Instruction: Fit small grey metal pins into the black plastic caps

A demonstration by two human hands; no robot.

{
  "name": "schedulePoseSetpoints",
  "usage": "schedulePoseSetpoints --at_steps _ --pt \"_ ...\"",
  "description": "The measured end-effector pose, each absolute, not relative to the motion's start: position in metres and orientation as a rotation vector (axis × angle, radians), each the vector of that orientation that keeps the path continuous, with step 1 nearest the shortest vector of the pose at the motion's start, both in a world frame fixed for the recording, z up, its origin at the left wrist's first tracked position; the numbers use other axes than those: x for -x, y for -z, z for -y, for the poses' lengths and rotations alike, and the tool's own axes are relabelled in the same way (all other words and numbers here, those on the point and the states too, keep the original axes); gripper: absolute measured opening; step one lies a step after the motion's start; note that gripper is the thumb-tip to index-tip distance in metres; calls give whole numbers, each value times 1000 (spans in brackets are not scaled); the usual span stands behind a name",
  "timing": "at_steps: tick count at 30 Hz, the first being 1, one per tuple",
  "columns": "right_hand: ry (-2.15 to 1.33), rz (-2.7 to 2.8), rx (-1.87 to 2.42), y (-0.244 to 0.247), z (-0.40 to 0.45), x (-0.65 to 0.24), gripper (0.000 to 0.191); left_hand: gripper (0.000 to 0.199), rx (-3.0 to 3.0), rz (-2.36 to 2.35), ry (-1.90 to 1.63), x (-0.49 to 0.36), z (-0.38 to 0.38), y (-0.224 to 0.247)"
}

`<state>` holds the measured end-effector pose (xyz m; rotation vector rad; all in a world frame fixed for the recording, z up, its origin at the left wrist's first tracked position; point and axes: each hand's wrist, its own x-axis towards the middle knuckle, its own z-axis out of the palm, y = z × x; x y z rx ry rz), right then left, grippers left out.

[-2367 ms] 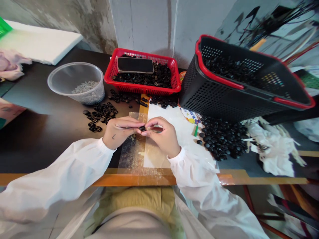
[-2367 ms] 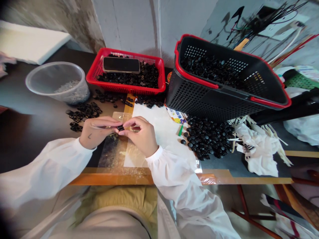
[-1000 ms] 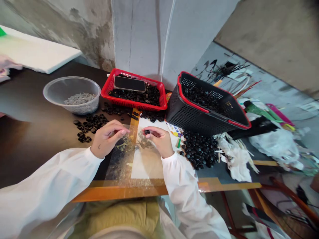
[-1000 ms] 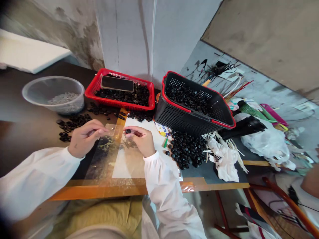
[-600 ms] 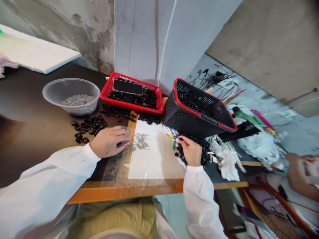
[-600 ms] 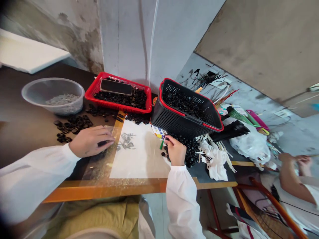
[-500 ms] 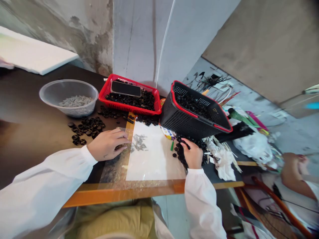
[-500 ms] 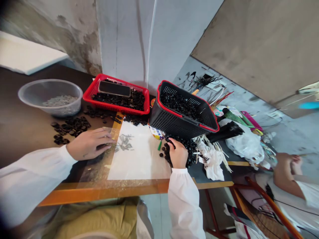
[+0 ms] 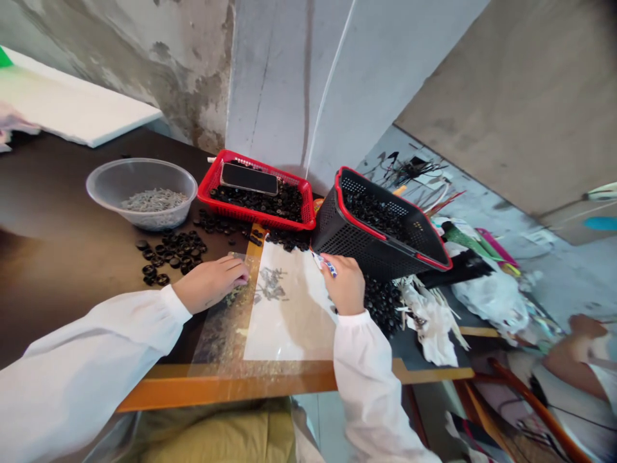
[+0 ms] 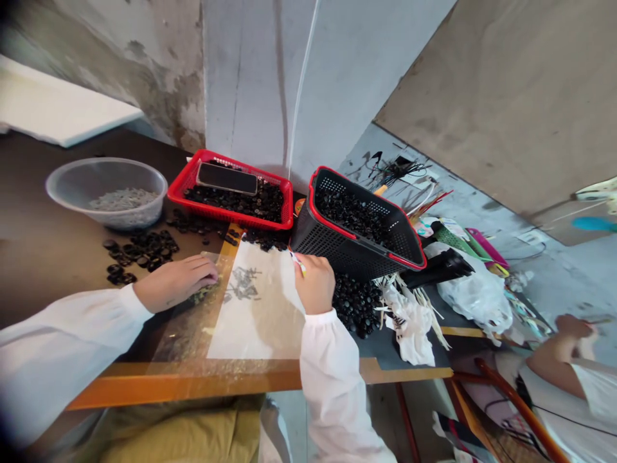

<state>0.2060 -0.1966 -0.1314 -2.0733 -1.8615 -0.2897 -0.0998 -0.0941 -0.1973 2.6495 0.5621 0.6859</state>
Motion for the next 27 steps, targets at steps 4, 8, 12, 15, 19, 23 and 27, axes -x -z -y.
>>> schedulePoseSetpoints --at_steps 4,8,12,15,19,23,27 --pt "206 1879 2110 139 147 -179 28 16 -2498 -595 -805 99 94 198" --pt "186 1871 2172 152 120 -169 27 18 -2366 -588 -956 98 95 192" --pt "94 1838 2181 158 115 -170 21 22 -2118 -727 -1020 96 98 185" --pt "-7 1738 2074 155 119 -169 18 29 -1911 -811 -1042 96 100 181" --pt "-312 1623 1722 148 133 -152 17 33 -1743 -800 -1074 96 101 176" --pt "-669 1576 1481 147 149 -122 16 34 -1689 -795 -1074 95 103 175" --pt "-824 1545 1429 152 157 -102 17 33 -1722 -808 -1053 94 104 178"
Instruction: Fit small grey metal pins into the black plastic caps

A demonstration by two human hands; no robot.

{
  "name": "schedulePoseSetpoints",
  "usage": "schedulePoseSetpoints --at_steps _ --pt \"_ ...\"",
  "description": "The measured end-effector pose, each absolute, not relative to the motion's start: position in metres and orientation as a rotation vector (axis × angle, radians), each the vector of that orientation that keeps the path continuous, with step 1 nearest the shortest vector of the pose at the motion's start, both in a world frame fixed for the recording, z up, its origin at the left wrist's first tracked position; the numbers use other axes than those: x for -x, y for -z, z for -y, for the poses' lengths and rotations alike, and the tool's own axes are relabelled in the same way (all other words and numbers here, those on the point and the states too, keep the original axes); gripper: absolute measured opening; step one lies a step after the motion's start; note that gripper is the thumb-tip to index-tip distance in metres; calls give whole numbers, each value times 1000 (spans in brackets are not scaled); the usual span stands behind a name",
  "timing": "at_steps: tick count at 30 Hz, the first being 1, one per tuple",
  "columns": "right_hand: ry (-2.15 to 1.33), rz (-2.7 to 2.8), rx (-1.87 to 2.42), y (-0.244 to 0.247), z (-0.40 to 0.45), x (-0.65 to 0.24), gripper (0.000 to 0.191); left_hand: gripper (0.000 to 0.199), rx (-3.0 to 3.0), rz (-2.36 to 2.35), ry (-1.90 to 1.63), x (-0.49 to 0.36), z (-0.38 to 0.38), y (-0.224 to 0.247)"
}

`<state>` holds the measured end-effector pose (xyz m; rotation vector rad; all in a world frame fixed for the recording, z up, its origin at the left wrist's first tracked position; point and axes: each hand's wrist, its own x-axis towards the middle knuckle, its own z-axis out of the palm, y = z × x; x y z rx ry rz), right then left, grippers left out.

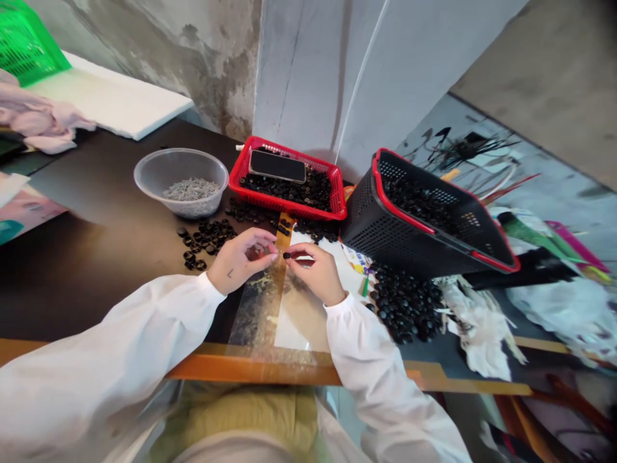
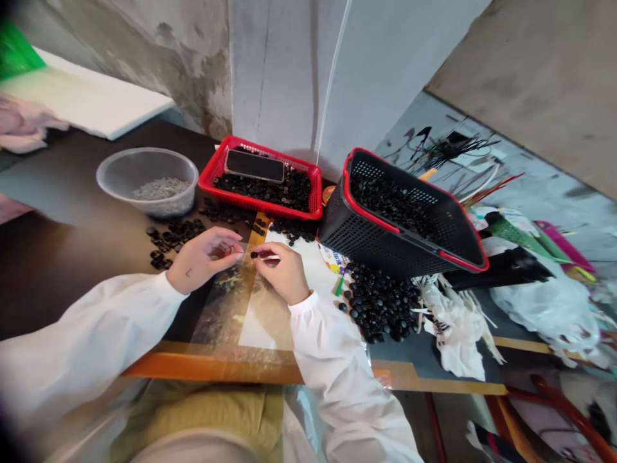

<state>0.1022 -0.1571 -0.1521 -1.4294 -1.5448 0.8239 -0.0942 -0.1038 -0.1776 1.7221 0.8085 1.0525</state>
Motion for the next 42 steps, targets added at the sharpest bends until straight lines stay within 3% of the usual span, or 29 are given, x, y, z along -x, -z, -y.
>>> schedulePoseSetpoints --at_steps 22,31,42 --pt "-1042 1324 1355 164 161 -95 21 30 -1904 -869 -1042 94 107 178" --pt "-1285 1054 1276 168 160 -93 28 22 -2130 -785 -1162 95 110 176" --pt "-1396 976 1237 164 163 -93 26 29 -1824 -892 -1071 94 108 179"
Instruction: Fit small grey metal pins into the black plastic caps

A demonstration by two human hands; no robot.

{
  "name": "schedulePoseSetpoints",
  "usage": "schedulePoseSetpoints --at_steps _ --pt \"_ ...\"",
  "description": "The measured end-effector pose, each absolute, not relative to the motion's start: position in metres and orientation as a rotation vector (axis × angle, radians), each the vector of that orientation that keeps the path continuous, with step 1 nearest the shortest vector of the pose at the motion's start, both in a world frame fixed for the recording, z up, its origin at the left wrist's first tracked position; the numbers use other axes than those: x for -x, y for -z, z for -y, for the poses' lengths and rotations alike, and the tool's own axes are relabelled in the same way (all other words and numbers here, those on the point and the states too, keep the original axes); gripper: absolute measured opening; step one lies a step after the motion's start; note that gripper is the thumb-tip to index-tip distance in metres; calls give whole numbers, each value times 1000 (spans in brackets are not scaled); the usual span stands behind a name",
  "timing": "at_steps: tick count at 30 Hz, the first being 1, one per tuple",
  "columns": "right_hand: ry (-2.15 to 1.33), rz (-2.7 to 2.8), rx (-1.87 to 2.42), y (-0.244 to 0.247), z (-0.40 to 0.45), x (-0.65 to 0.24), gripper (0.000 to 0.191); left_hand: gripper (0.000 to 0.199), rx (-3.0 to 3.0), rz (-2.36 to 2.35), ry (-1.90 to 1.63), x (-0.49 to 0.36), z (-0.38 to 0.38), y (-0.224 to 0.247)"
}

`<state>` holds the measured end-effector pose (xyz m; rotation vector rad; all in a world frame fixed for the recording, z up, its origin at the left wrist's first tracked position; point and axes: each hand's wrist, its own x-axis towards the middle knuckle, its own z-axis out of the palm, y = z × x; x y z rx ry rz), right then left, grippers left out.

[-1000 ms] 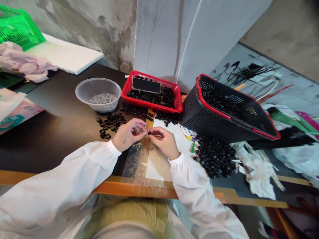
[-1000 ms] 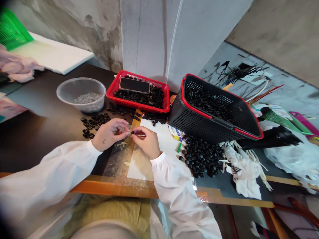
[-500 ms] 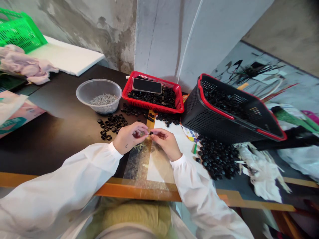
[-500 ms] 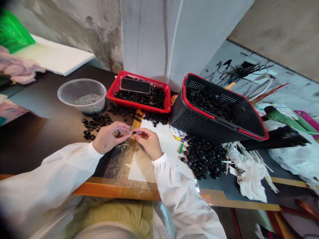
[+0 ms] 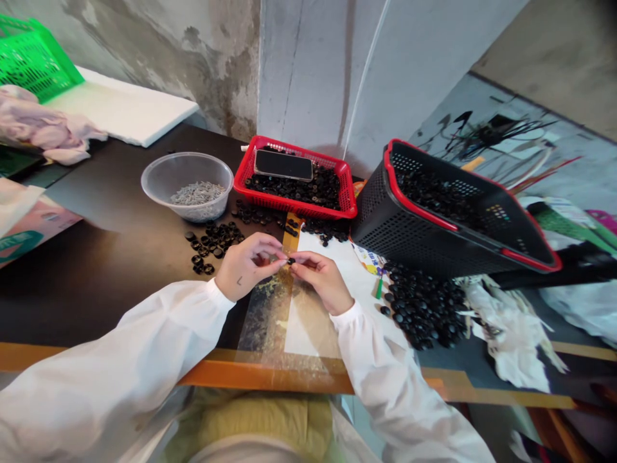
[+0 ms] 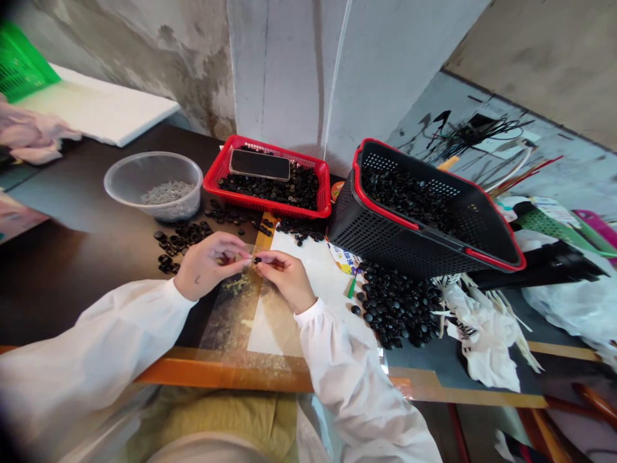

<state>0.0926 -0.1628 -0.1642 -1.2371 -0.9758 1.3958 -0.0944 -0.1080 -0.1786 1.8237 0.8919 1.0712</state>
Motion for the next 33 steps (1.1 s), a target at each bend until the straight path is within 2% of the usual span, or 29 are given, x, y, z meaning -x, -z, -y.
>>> schedulePoseSetpoints --at_steps 4,13,20,26,33 --pt "-1413 958 1229 163 164 -91 26 32 -1765 -887 -1060 95 107 178" --pt "-1322 1044 1243 166 164 -96 29 24 -2042 -875 -1175 98 111 174" --pt "-1010 1287 1314 163 166 -96 20 24 -2169 -817 -1158 98 111 172" --pt "-1149 1207 1296 166 167 -95 24 28 -2090 -846 -1149 98 112 173" --pt "-993 1282 1300 161 170 -94 20 29 -1939 -885 -1070 96 113 174"
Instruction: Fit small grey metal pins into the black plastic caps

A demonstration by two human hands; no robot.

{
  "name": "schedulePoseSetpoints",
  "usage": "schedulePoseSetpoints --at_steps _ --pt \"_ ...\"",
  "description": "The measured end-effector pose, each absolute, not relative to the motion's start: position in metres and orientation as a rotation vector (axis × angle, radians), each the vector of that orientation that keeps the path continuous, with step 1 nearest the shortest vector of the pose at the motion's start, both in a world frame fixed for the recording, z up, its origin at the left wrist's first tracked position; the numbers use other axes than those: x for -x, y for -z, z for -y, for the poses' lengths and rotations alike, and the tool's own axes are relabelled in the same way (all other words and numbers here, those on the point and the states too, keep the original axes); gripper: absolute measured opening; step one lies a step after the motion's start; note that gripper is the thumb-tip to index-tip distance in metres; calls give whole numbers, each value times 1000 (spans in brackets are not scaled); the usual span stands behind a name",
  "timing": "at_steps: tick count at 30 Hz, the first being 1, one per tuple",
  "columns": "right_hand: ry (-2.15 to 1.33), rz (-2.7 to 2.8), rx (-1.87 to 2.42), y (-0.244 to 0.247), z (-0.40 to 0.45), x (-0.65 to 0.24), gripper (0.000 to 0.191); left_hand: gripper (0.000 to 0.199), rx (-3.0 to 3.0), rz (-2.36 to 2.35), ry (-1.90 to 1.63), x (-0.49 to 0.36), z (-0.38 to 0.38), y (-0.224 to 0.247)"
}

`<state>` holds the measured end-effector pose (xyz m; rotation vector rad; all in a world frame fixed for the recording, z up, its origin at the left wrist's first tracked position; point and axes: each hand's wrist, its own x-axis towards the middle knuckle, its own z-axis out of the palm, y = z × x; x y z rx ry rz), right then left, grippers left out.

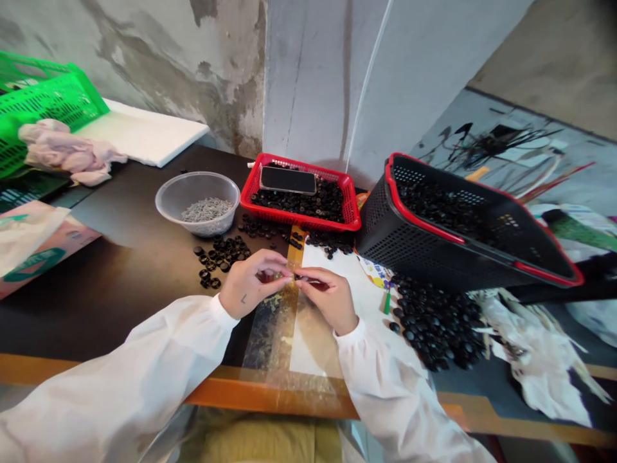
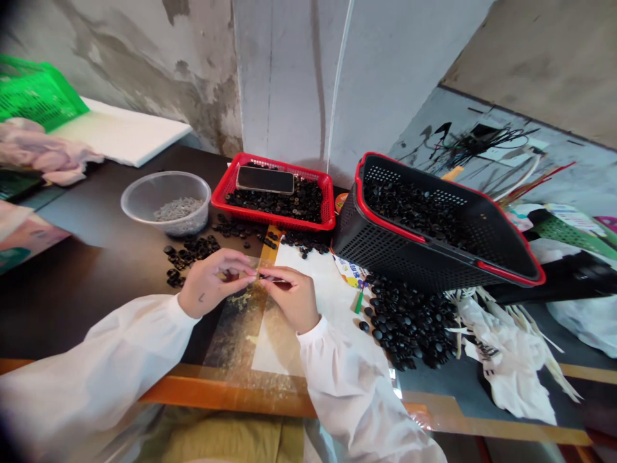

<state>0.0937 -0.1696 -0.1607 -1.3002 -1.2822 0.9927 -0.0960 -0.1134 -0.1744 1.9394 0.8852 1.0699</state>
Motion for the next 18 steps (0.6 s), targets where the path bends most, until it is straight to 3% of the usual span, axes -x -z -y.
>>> schedulePoseSetpoints --at_steps 7,13,18 --pt "-1178 1074 1273 168 165 -97 26 31 -2276 -898 -1081 104 99 161" --pt "-1422 784 1065 171 161 -99 27 34 -2753 -1744 -699 141 76 147" --pt "-1431 842 1031 172 162 -98 26 36 -2760 -1856 -472 156 74 153"
